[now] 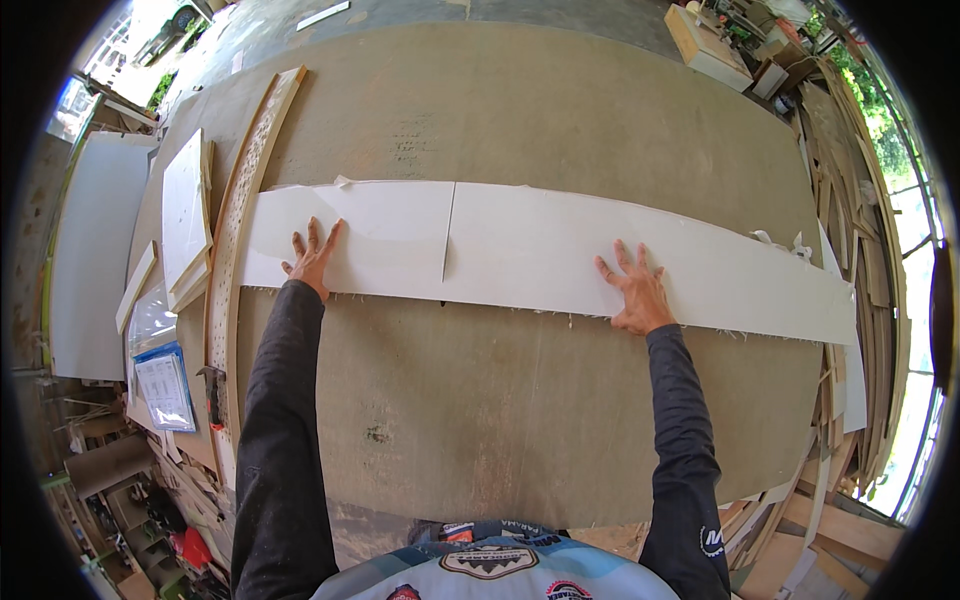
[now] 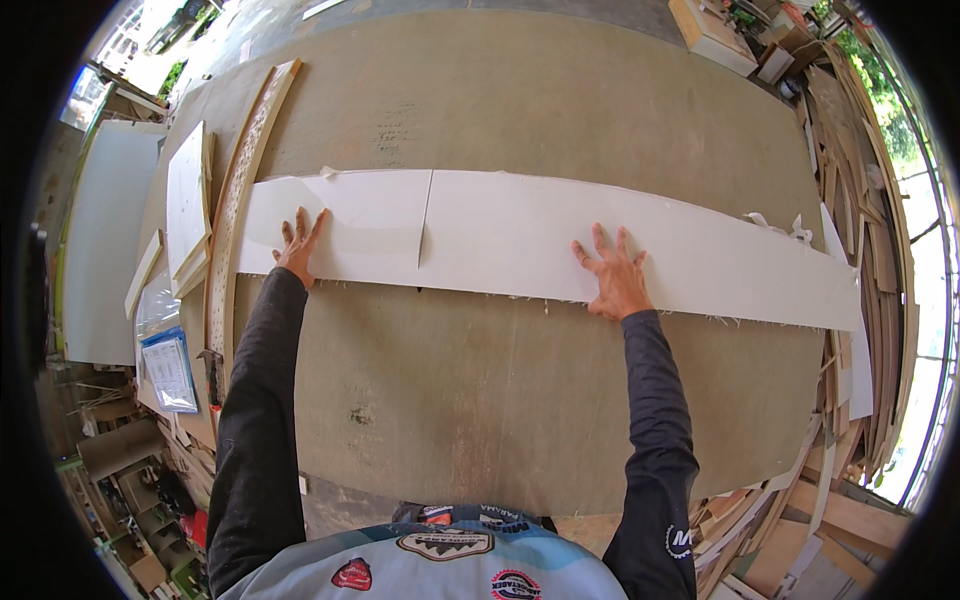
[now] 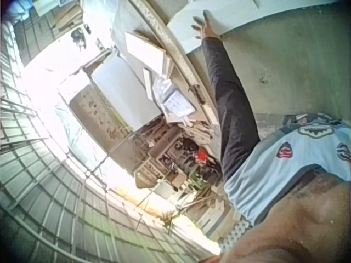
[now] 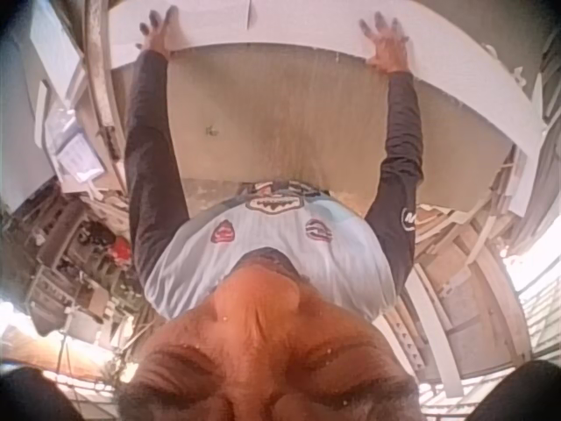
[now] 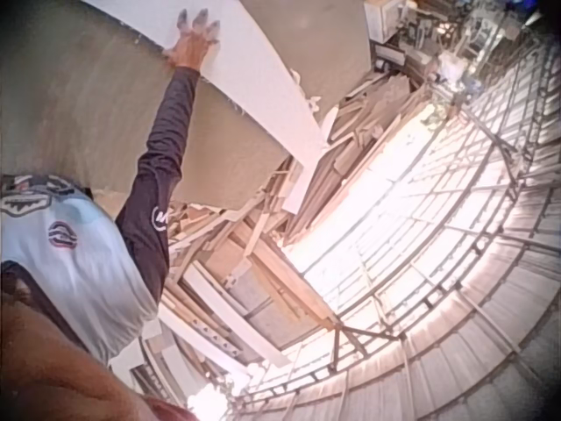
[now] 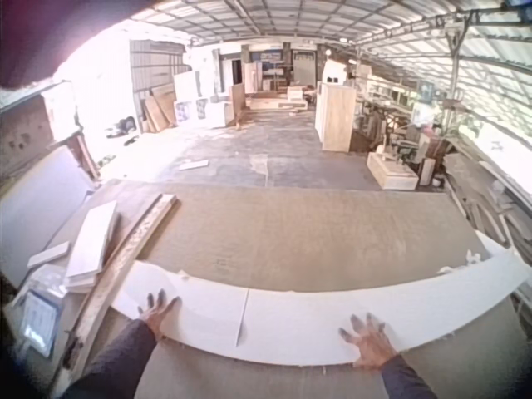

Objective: The person positions white boards on a table saw surface and pushes them through the blade to cut them. The person then picks up the cut pieces and places them on a stack nearby before using a hammer to tap a wooden component into place.

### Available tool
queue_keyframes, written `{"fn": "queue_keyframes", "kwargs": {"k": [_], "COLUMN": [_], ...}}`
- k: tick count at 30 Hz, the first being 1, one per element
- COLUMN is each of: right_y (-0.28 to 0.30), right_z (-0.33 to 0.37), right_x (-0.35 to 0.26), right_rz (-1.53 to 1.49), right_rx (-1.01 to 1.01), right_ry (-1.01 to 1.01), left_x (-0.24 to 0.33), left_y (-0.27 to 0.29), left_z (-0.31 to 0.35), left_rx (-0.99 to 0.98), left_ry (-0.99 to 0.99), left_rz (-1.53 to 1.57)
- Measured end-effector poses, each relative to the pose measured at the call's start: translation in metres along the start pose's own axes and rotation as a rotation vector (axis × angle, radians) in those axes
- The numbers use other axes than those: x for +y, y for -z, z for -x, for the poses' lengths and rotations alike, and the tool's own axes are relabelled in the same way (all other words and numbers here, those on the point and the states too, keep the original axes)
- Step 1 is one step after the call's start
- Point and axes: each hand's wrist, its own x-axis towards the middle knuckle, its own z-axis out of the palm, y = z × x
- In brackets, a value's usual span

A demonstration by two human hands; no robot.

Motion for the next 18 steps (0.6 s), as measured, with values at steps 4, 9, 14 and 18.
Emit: {"fn": "queue_keyframes", "kwargs": {"k": [4, 9, 14, 18], "right_y": [0.004, 0.002, 0.003, 0.007], "right_z": [-0.004, -0.013, -0.014, -0.013], "right_x": [0.0, 0.005, 0.014, 0.018], "right_rz": [-0.004, -0.011, -0.038, -0.019], "right_rx": [-0.005, 0.008, 0.018, -0.018], "right_ry": [0.0, 0.005, 0.032, 0.032], "left_x": [-0.001, 0.0, 0.005, 0.008], "left_y": [-0.001, 0.002, 0.009, 0.011], "left_z": [-0.006, -0.015, -0.013, -0.012], "left_rx": [-0.004, 0.001, 0.008, 0.013], "left_ry": [0.005, 0.003, -0.007, -0.01], "left_rz": [0.005, 0.012, 0.035, 0.024]}}
